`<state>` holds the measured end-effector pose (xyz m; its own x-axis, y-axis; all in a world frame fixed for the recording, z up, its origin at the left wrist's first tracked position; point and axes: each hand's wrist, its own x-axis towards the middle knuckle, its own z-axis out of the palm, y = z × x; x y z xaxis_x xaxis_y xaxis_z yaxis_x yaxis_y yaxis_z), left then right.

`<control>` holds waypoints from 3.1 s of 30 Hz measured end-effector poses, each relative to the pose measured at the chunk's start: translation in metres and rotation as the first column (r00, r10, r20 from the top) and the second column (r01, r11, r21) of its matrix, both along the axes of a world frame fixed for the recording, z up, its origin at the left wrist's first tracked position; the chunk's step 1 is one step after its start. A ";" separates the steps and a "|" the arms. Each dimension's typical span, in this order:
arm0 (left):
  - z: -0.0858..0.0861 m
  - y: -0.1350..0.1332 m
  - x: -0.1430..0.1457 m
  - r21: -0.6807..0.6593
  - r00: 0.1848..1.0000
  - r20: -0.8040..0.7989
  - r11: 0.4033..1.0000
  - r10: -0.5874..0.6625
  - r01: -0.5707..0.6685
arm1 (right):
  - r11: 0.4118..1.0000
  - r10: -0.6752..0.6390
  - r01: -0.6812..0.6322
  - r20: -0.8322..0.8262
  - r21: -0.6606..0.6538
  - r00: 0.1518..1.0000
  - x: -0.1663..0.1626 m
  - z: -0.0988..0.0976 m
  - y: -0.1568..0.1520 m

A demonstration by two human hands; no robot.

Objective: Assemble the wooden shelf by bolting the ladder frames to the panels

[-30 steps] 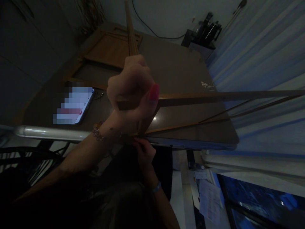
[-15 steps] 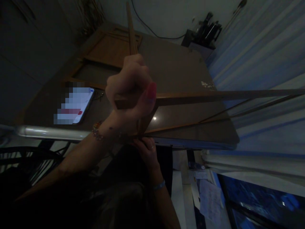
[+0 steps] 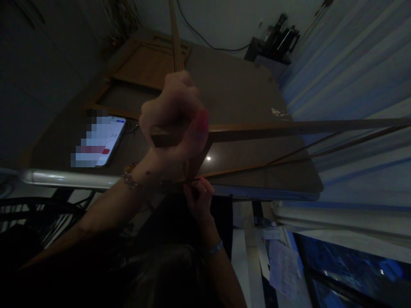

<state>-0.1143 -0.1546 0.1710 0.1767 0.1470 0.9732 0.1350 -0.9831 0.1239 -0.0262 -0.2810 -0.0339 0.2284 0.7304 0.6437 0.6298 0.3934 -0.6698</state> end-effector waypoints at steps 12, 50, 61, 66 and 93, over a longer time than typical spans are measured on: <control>-0.014 0.008 0.003 0.005 0.967 -0.241 0.996 0.086 -0.087 | 0.934 -0.344 0.358 0.234 -0.021 0.910 0.001 0.016 -0.008; -0.003 0.000 0.002 -0.052 1.000 -0.001 0.998 -0.019 0.019 | 1.000 -0.009 0.009 0.187 0.001 0.982 -0.017 0.007 -0.006; -0.004 -0.001 0.003 -0.123 0.992 -0.129 0.992 0.014 -0.030 | 0.991 0.136 -0.118 0.381 -0.071 0.915 0.009 0.012 -0.014; -0.002 0.000 0.003 -0.080 0.999 -0.044 0.997 0.020 -0.024 | 0.984 0.176 -0.152 0.479 -0.089 0.860 0.023 0.015 -0.013; -0.002 0.001 0.004 -0.015 0.994 0.076 0.996 -0.085 0.086 | 0.938 0.337 -0.273 0.371 -0.215 0.865 0.023 0.038 -0.002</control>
